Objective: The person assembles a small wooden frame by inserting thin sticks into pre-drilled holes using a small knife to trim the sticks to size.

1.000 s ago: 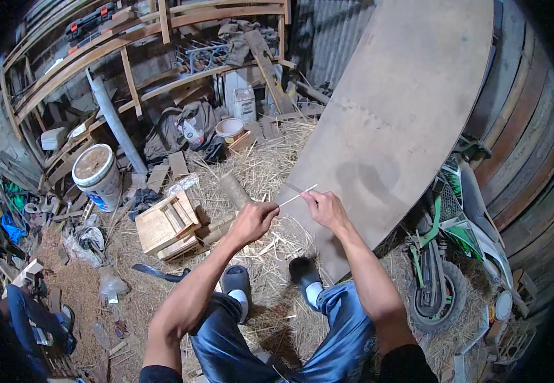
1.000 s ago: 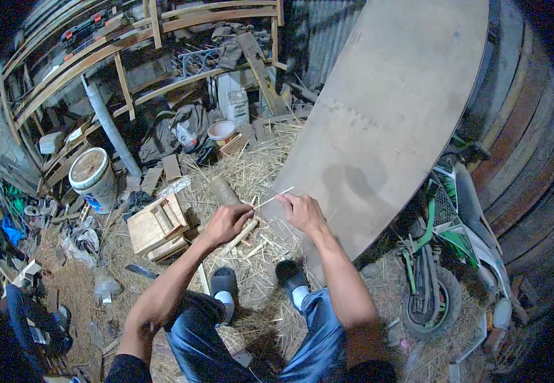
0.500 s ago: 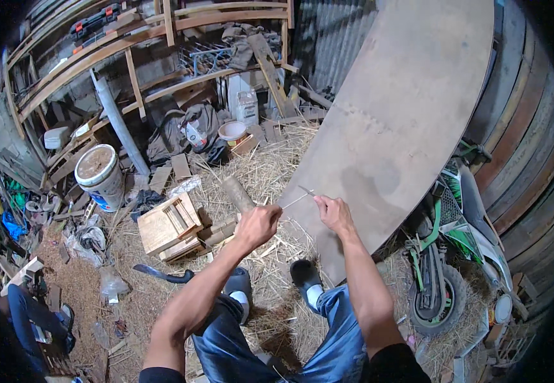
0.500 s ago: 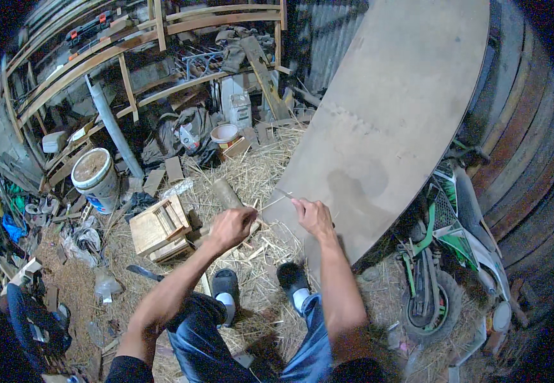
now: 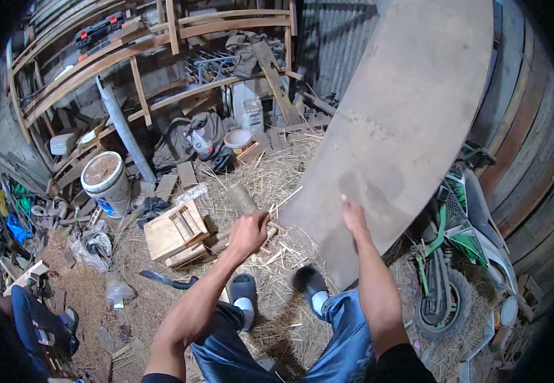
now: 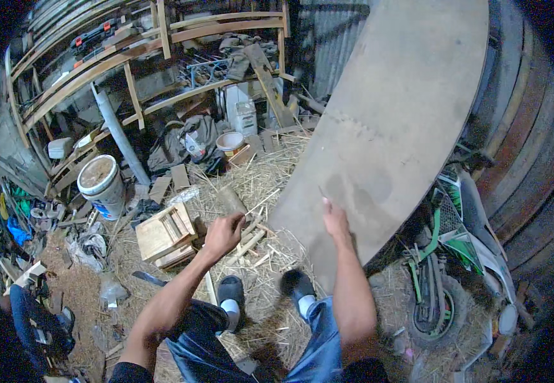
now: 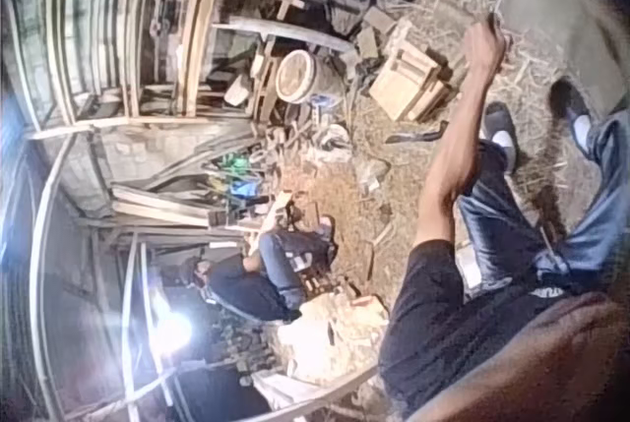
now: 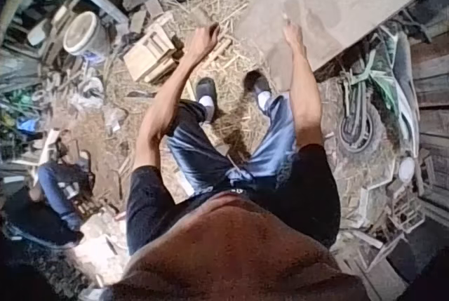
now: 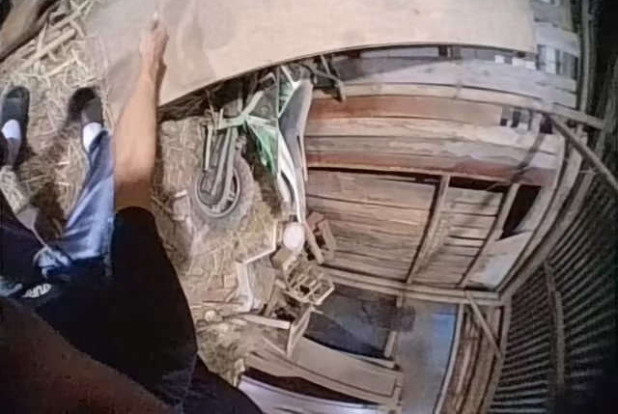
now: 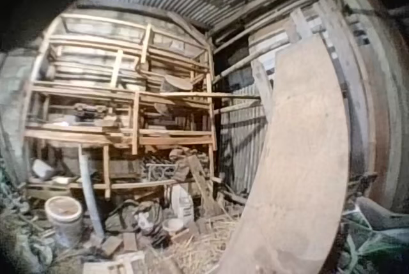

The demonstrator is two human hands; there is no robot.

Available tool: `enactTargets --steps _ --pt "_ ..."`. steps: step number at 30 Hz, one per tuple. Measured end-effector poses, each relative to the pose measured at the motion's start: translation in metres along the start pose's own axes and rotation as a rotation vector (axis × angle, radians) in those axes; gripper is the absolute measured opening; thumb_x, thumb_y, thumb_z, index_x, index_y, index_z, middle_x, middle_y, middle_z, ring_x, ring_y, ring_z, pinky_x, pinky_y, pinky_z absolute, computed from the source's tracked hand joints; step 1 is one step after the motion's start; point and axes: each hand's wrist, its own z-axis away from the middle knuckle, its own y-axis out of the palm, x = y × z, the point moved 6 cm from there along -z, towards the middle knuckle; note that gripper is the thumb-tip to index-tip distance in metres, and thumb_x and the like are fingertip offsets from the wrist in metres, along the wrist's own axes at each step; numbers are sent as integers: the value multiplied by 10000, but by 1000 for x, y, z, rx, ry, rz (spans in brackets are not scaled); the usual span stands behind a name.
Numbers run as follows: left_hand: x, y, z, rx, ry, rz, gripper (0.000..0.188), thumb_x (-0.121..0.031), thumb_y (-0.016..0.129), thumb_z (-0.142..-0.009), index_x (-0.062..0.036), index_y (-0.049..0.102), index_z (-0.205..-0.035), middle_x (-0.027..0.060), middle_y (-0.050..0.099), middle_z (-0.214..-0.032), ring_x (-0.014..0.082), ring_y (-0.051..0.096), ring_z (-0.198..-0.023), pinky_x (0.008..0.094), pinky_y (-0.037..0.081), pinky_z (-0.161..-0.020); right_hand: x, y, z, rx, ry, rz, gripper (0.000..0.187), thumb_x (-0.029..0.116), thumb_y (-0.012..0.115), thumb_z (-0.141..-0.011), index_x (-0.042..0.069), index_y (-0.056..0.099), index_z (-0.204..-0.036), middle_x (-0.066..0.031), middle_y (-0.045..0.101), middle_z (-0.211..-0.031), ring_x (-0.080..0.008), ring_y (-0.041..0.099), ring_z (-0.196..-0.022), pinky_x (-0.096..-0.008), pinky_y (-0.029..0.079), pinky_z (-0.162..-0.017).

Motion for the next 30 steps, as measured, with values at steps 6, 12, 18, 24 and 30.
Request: enactTargets --steps 6,12,18,24,30 --pt "-3 18 -4 14 23 63 229 -245 506 -883 -73 625 -976 237 626 -795 420 604 -760 505 473 -690 101 -2 40 -11 -389 -119 390 382 415 -944 53 617 -998 -254 614 -806 -438 592 -809 -484 464 -713" --pt "-17 21 -7 78 99 137 247 -256 507 -888 -70 631 -993 212 639 -840 402 611 -783 486 479 -705 110 2 55 11 -598 99 350 366 442 -939 86 651 -950 -231 611 -715 -411 611 -704 -468 492 -619" --pt "-22 22 -6 112 186 188 229 -226 501 -885 -51 636 -944 203 631 -800 393 603 -746 461 472 -660 97 -3 47 69 -528 67 418 419 470 -915 59 681 -889 -239 625 -776 -402 620 -731 -458 498 -644" --pt "-9 7 2 128 109 264 274 -250 515 -915 -20 639 -996 178 660 -871 292 644 -766 371 485 -696 -59 -15 -1 -36 162 52 523 496 425 -909 33 668 -929 -284 607 -903 -414 593 -921 -465 457 -797" --pt "-7 25 -6 94 113 152 222 -216 531 -874 -32 635 -941 206 636 -845 387 608 -795 464 473 -702 -4 -11 18 -55 -116 34 468 450 409 -927 50 631 -1027 -269 611 -895 -436 584 -899 -481 450 -769"
